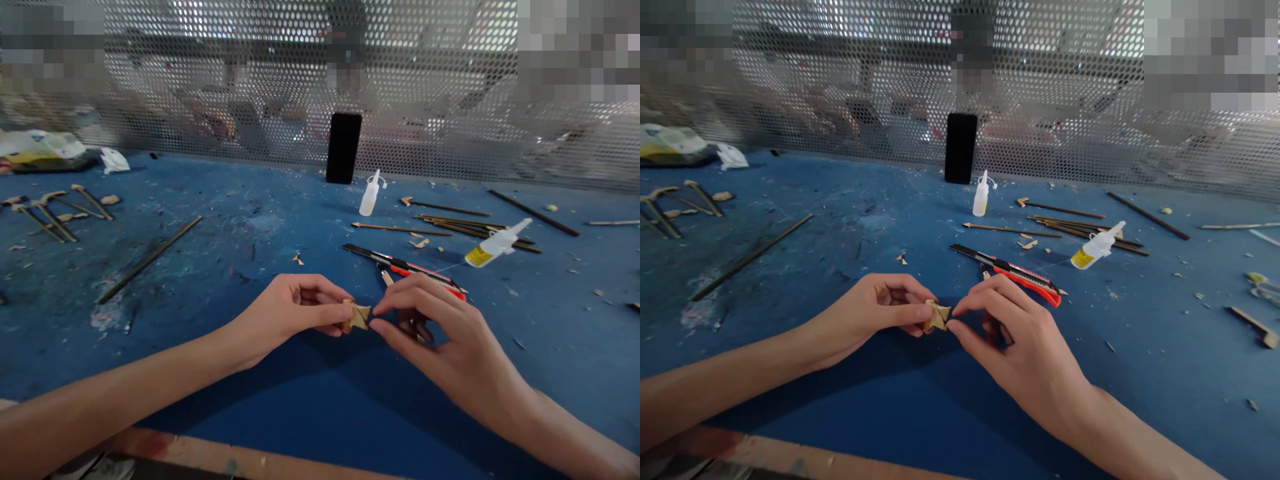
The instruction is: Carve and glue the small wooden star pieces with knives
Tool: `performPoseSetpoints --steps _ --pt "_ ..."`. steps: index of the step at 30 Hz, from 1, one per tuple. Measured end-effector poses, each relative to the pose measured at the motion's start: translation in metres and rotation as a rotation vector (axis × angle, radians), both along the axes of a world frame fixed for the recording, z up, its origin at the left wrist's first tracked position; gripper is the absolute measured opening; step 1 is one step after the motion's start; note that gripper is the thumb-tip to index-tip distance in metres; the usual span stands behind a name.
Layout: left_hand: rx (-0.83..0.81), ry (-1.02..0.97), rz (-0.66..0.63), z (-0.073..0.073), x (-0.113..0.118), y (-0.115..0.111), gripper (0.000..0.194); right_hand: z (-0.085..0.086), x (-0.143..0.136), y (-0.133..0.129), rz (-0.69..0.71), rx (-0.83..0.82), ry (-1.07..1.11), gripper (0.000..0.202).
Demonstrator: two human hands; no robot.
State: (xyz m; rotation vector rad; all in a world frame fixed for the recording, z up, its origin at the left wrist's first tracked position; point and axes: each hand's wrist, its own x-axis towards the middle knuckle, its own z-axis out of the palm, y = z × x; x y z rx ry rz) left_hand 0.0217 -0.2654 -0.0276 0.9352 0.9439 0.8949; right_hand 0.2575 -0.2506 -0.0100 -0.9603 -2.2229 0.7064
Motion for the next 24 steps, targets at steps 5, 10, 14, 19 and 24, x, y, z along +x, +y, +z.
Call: performPoseSetpoints --steps 5,10,14,19,24 --pt "0.109 0.057 0.036 0.0002 0.0014 -0.0023 0.02 0.0008 -0.0046 -0.0011 -0.054 -0.33 0.028 0.01" --pt "0.173 0.131 0.034 -0.0002 -0.0001 -0.0051 0.019 0.0027 -0.0074 -0.0027 -0.132 -0.457 0.018 0.017" --pt "0.193 0.146 0.032 -0.002 -0.0017 -0.0052 0.018 0.0051 -0.0045 0.0 -0.138 -0.445 -0.007 0.014" --pt "0.152 0.177 0.006 -0.0009 -0.0005 -0.0043 0.023 0.0081 -0.0014 0.0025 -0.046 -0.373 -0.116 0.005" --pt "0.19 0.243 -0.031 -0.0016 0.0011 -0.0048 0.023 0.0035 -0.0013 0.0019 0.039 -0.265 -0.207 0.007"
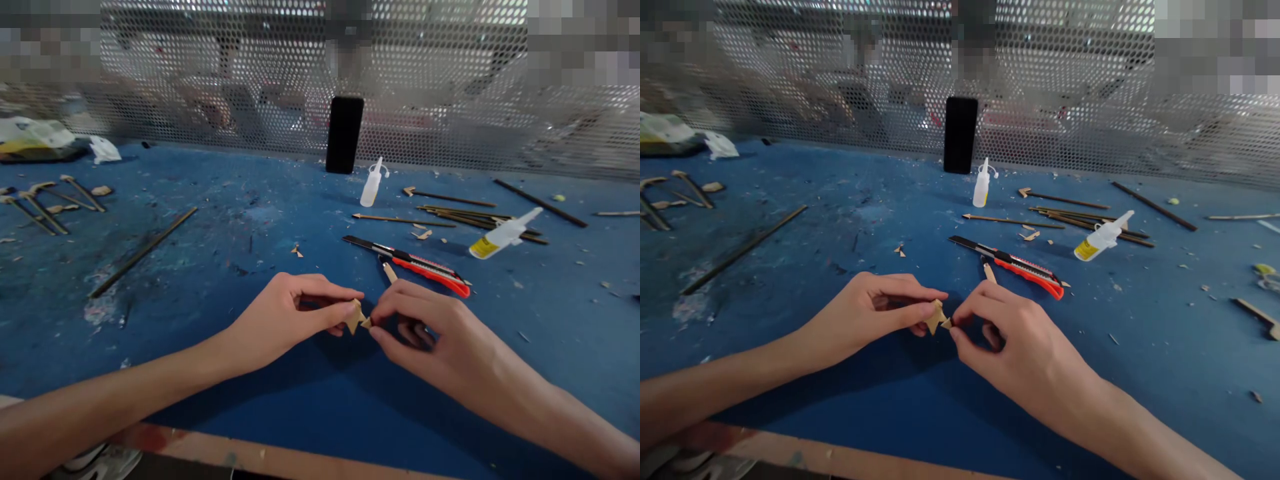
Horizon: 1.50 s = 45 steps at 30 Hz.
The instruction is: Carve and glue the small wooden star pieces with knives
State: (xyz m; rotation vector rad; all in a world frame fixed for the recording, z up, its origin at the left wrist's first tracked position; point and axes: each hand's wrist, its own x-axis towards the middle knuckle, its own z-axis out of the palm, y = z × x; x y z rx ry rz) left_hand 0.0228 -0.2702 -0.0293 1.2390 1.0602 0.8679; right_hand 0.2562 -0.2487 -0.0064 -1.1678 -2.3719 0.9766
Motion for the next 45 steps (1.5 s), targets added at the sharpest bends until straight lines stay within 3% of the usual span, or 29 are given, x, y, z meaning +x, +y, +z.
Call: performPoseSetpoints --steps 27,45 --pt "0.078 0.188 -0.103 0.0008 0.0029 -0.0063 0.02 0.0019 -0.0035 -0.0037 0.088 0.006 -0.076 0.008" --pt "0.036 0.136 -0.058 0.0022 0.0033 -0.0066 0.02 0.0043 -0.0023 -0.003 0.072 -0.036 -0.07 0.008"
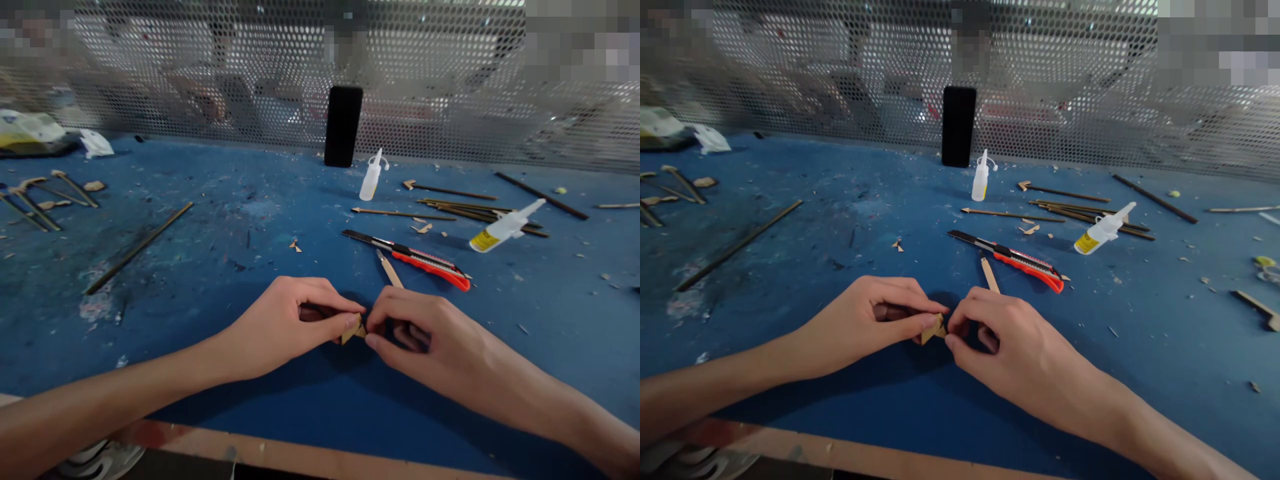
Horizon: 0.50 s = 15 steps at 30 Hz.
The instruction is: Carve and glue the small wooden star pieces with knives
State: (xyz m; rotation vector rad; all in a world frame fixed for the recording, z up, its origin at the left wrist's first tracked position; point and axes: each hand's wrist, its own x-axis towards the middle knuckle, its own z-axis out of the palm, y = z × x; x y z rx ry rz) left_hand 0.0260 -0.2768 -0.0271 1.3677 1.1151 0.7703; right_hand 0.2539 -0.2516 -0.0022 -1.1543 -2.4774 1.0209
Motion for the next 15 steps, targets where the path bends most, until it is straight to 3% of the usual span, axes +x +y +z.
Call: performPoseSetpoints --steps 15 --pt "0.008 0.024 -0.004 -0.0028 0.0035 -0.0027 0.02 0.0003 -0.0015 0.0 0.03 -0.026 -0.018 0.01"
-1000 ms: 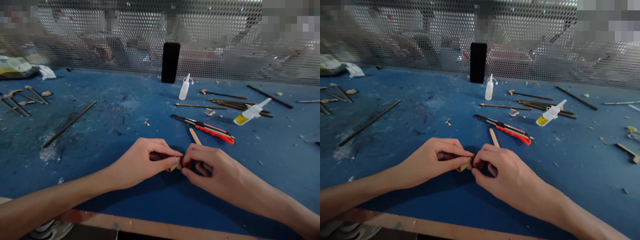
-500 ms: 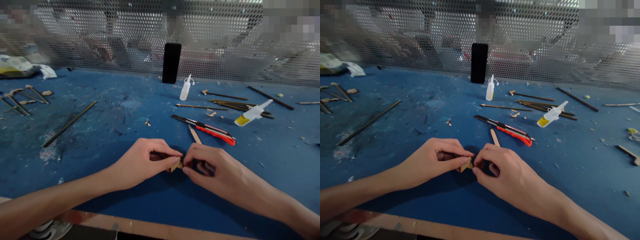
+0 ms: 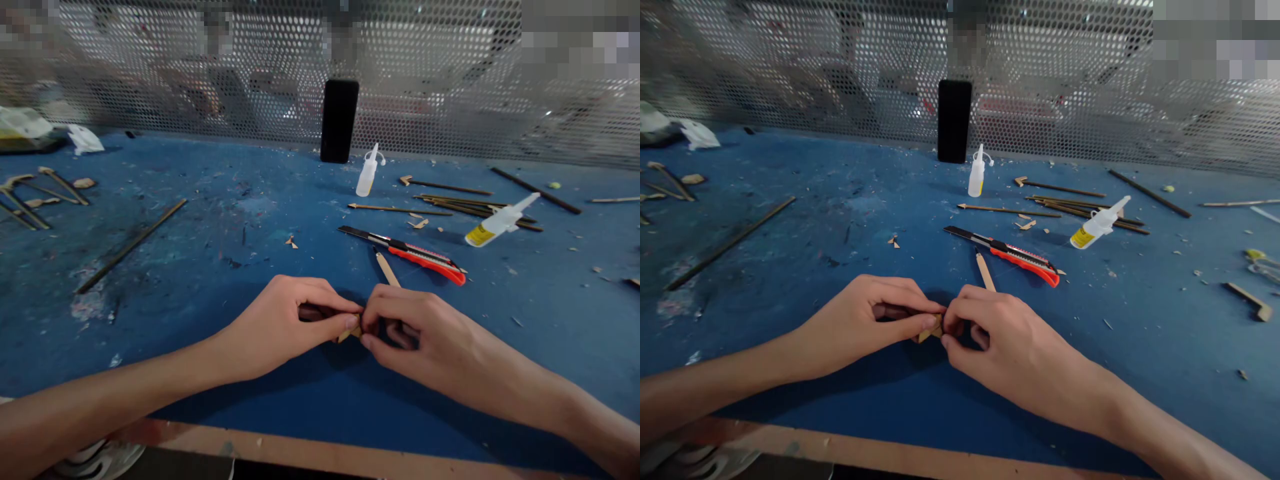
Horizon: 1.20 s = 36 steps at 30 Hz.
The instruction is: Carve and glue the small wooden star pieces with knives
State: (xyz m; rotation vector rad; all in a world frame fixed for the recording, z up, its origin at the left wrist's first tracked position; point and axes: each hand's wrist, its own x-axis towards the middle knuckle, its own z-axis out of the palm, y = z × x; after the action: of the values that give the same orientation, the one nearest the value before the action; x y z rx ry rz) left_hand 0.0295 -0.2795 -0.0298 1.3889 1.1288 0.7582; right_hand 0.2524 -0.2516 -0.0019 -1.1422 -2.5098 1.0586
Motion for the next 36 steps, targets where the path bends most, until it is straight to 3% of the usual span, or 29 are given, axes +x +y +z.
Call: performPoseSetpoints --steps 14,24,36 --pt "-0.028 -0.035 0.023 0.0033 0.0002 -0.0017 0.015 0.0021 0.002 0.0043 -0.046 -0.128 -0.042 0.008" --pt "-0.004 -0.119 0.12 -0.0011 -0.0009 0.0016 0.015 0.0063 -0.0012 0.0026 -0.183 -0.161 -0.011 0.018" --pt "-0.038 -0.177 0.129 -0.0016 -0.0017 -0.0009 0.015 -0.0006 -0.001 0.005 -0.175 -0.191 0.029 0.021"
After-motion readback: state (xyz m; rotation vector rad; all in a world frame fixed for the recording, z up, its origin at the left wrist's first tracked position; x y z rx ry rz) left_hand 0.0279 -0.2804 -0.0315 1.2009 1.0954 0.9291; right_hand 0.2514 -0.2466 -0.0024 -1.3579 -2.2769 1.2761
